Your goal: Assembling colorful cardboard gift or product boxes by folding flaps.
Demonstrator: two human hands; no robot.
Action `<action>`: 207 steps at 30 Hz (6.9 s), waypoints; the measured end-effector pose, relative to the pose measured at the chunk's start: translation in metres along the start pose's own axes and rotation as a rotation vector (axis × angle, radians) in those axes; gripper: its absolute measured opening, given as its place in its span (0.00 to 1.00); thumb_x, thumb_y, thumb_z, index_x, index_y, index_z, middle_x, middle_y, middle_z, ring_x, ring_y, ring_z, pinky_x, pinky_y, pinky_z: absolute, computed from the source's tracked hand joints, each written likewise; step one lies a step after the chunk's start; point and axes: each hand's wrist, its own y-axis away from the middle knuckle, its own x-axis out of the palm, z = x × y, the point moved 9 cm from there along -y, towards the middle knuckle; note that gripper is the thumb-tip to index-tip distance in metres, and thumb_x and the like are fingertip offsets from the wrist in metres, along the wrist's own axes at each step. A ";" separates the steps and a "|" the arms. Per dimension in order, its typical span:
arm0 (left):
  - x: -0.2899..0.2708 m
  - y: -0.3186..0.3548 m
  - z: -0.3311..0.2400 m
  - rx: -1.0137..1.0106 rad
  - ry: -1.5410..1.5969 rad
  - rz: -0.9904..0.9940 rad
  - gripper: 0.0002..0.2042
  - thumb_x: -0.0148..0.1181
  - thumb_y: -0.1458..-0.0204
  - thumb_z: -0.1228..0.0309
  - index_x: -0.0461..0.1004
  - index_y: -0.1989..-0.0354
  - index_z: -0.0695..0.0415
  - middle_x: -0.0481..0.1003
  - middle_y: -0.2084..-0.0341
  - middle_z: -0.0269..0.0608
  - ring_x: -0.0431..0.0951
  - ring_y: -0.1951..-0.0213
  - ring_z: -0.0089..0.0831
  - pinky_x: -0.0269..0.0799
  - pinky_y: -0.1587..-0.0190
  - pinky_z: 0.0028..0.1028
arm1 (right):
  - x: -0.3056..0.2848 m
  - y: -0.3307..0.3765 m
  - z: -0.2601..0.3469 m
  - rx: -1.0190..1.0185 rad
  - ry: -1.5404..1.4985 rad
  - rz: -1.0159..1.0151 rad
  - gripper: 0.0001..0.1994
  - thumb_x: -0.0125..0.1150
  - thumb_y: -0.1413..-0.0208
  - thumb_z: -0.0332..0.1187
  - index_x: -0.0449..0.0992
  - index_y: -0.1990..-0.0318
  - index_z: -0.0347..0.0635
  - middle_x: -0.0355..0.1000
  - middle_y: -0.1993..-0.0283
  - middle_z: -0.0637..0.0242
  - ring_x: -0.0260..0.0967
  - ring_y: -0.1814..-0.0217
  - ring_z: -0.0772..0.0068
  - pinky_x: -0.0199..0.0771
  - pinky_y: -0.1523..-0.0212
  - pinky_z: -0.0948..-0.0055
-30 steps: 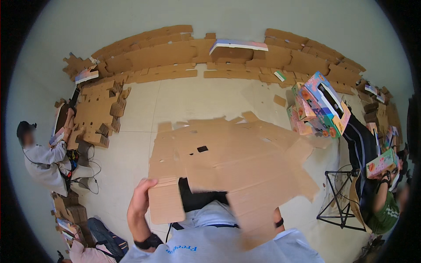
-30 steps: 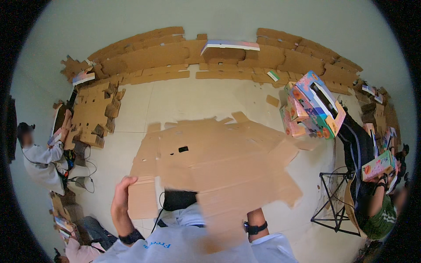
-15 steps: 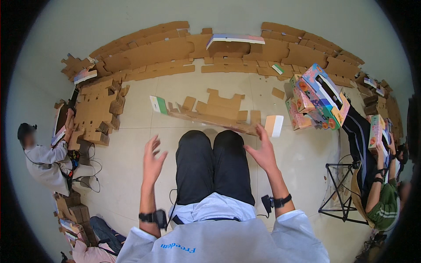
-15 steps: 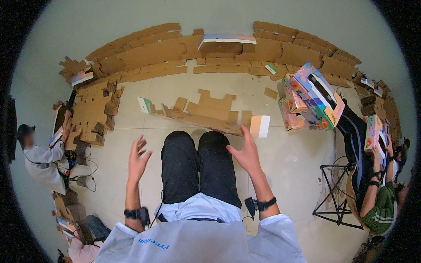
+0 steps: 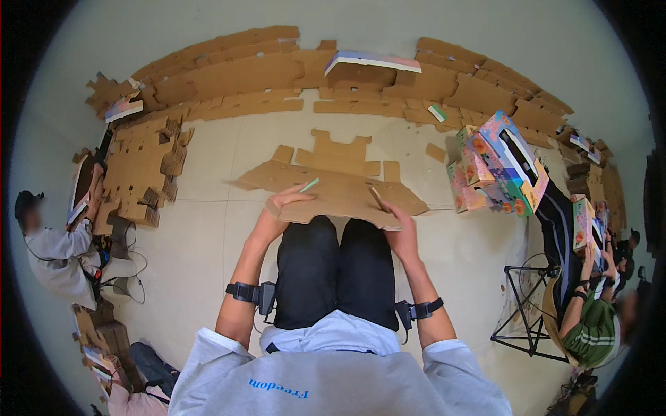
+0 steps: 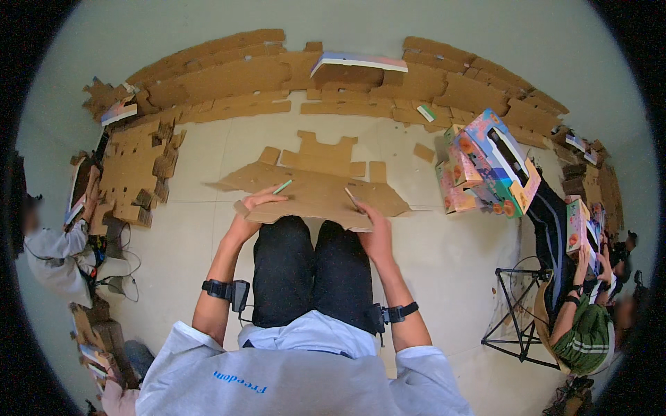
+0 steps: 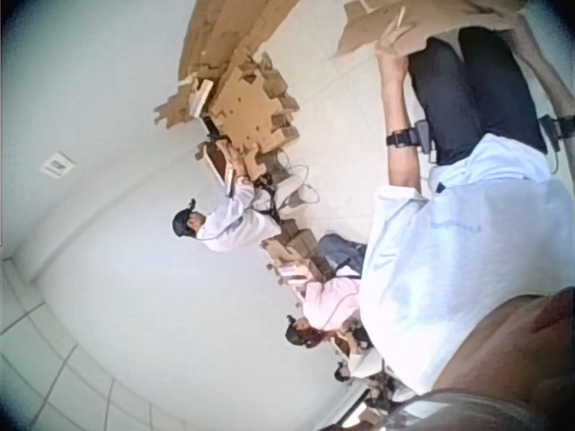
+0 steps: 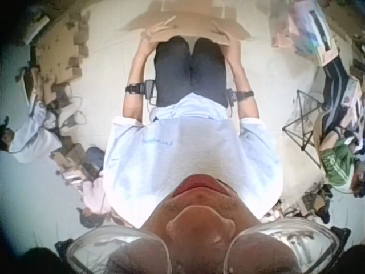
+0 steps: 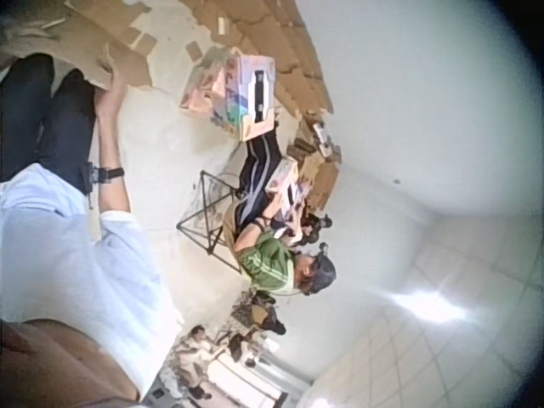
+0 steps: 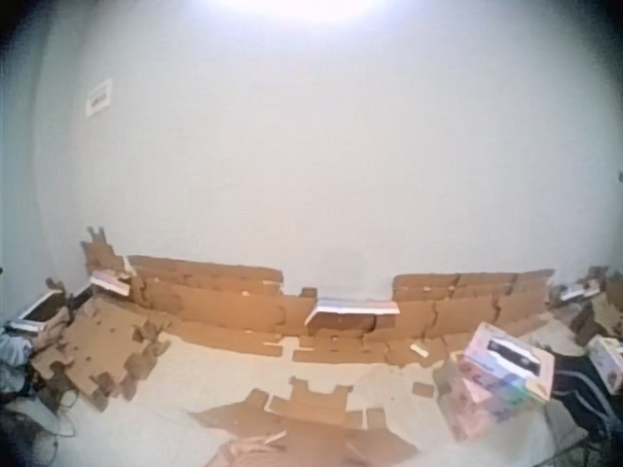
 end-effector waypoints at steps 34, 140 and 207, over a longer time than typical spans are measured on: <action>0.019 0.235 -0.076 -0.293 0.252 0.193 0.31 0.69 0.46 0.61 0.77 0.32 0.53 0.76 0.31 0.43 0.71 0.30 0.43 0.61 0.25 0.41 | -0.127 0.235 -0.031 0.358 0.527 0.325 0.36 0.69 0.44 0.20 0.73 0.27 0.57 0.66 0.26 0.52 0.69 0.29 0.43 0.77 0.33 0.53; 0.049 0.218 -0.188 0.245 -0.387 0.745 0.27 0.70 0.45 0.70 0.77 0.35 0.55 0.71 0.27 0.32 0.68 0.25 0.35 0.61 0.23 0.44 | -0.026 0.123 0.026 0.412 -0.629 0.124 0.49 0.80 0.45 0.33 0.52 0.21 0.35 0.66 0.29 0.54 0.67 0.27 0.60 0.69 0.28 0.61; 0.032 0.137 -0.137 0.040 0.141 -0.082 0.04 0.49 0.31 0.70 0.66 0.55 0.57 0.56 0.24 0.56 0.42 0.18 0.65 0.41 0.20 0.57 | -0.056 0.176 0.045 0.282 -0.215 -0.122 0.39 0.65 0.31 0.45 0.56 0.22 0.31 0.64 0.25 0.41 0.65 0.25 0.48 0.64 0.25 0.56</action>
